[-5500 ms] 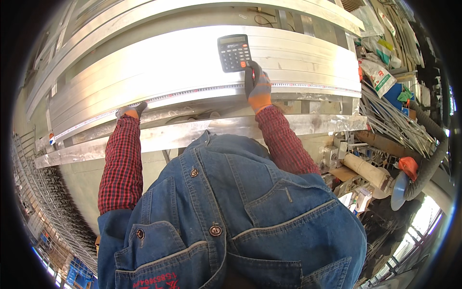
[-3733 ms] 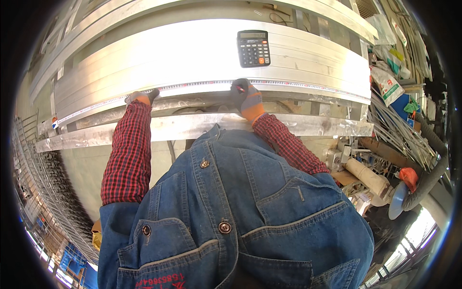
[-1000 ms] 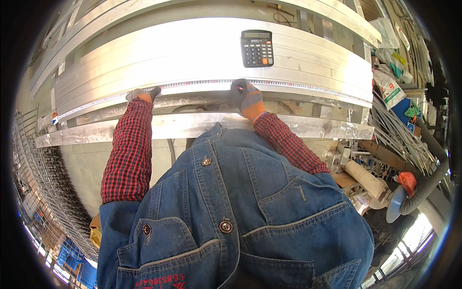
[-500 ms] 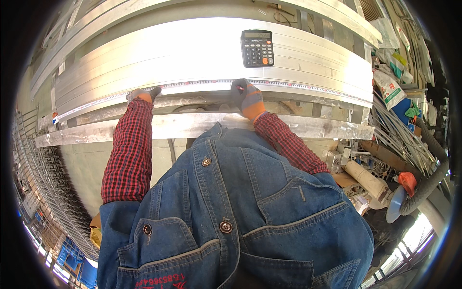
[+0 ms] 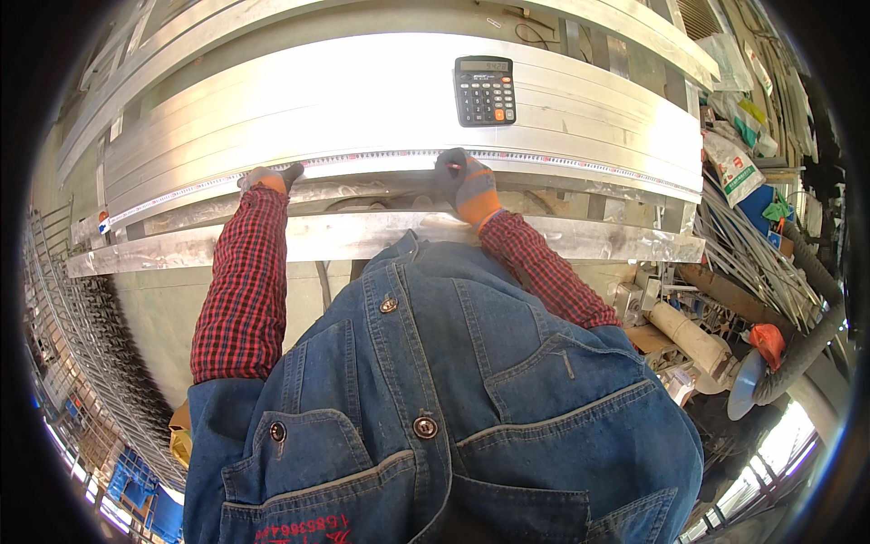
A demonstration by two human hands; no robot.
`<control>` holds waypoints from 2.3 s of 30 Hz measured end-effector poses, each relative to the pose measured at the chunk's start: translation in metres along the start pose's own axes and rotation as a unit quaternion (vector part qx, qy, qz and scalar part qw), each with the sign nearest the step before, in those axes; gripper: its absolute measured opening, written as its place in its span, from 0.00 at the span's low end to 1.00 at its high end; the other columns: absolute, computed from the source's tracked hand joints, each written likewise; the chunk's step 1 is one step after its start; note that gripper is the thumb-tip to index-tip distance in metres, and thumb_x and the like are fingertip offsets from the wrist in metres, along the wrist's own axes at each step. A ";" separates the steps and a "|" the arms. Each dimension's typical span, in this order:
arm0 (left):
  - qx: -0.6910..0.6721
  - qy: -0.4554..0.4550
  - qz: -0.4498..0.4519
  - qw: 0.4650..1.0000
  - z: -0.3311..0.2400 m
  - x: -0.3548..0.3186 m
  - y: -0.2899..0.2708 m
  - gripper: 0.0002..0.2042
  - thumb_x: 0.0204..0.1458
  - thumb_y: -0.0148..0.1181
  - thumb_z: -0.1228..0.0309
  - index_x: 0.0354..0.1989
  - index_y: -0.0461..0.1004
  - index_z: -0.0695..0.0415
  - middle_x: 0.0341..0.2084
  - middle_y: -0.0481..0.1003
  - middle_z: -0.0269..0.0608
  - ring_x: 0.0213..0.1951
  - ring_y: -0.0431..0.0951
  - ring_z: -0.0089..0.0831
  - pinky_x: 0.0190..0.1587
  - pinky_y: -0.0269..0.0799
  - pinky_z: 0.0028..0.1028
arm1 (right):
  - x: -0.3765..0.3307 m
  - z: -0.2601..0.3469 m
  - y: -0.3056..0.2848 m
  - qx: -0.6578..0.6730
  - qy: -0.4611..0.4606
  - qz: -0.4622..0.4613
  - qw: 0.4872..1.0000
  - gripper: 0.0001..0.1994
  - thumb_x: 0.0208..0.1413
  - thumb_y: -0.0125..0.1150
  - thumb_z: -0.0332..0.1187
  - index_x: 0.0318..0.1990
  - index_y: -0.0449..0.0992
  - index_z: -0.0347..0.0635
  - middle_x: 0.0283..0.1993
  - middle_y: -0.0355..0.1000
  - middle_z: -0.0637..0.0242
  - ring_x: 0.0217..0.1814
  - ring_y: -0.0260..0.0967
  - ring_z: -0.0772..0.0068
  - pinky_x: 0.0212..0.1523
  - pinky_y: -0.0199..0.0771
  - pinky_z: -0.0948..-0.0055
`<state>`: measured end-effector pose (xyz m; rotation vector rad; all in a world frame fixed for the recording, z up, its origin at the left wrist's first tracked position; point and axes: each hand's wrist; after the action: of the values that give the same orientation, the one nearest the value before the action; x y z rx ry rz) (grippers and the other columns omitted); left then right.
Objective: The person measures a long metal bar with a tape measure and marks it with a pen. They use a calculator to compute dimensions and then move a large slatted metal panel with another person.
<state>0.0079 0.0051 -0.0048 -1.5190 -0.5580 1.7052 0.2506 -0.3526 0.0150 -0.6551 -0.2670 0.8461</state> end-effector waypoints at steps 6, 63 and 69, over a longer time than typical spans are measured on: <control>-0.005 0.008 -0.004 1.000 0.001 0.002 0.002 0.53 0.45 0.70 0.24 0.67 0.80 0.60 0.64 0.80 0.55 0.64 0.80 0.49 0.66 0.76 0.43 | 0.002 -0.001 0.002 -0.007 0.004 -0.003 1.000 0.11 0.63 0.69 0.32 0.50 0.82 0.42 0.45 0.84 0.48 0.47 0.85 0.45 0.50 0.84 0.54; -0.058 -0.016 0.058 0.997 -0.009 -0.030 -0.019 0.57 0.50 0.75 0.34 0.78 0.63 0.68 0.75 0.64 0.63 0.73 0.69 0.53 0.73 0.68 0.47 | 0.113 -0.073 -0.068 -0.086 0.160 -0.167 0.969 0.22 0.69 0.53 0.26 0.70 0.70 0.47 0.53 0.86 0.59 0.52 0.83 0.54 0.57 0.80 0.58; -0.047 -0.003 -0.018 0.999 -0.004 -0.029 -0.012 0.62 0.40 0.73 0.23 0.71 0.73 0.68 0.70 0.71 0.67 0.70 0.73 0.58 0.71 0.72 0.48 | 0.114 -0.078 -0.073 -0.020 0.159 -0.131 0.978 0.23 0.68 0.53 0.25 0.69 0.73 0.48 0.56 0.86 0.60 0.55 0.84 0.55 0.59 0.81 0.60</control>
<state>0.0147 -0.0102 0.0218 -1.5603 -0.6734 1.6778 0.4048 -0.3344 -0.0034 -0.7625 -0.0784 0.4750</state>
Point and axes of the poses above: each hand's wrist, its own x-axis towards the middle knuckle, its own y-axis out of the palm, z = x × y
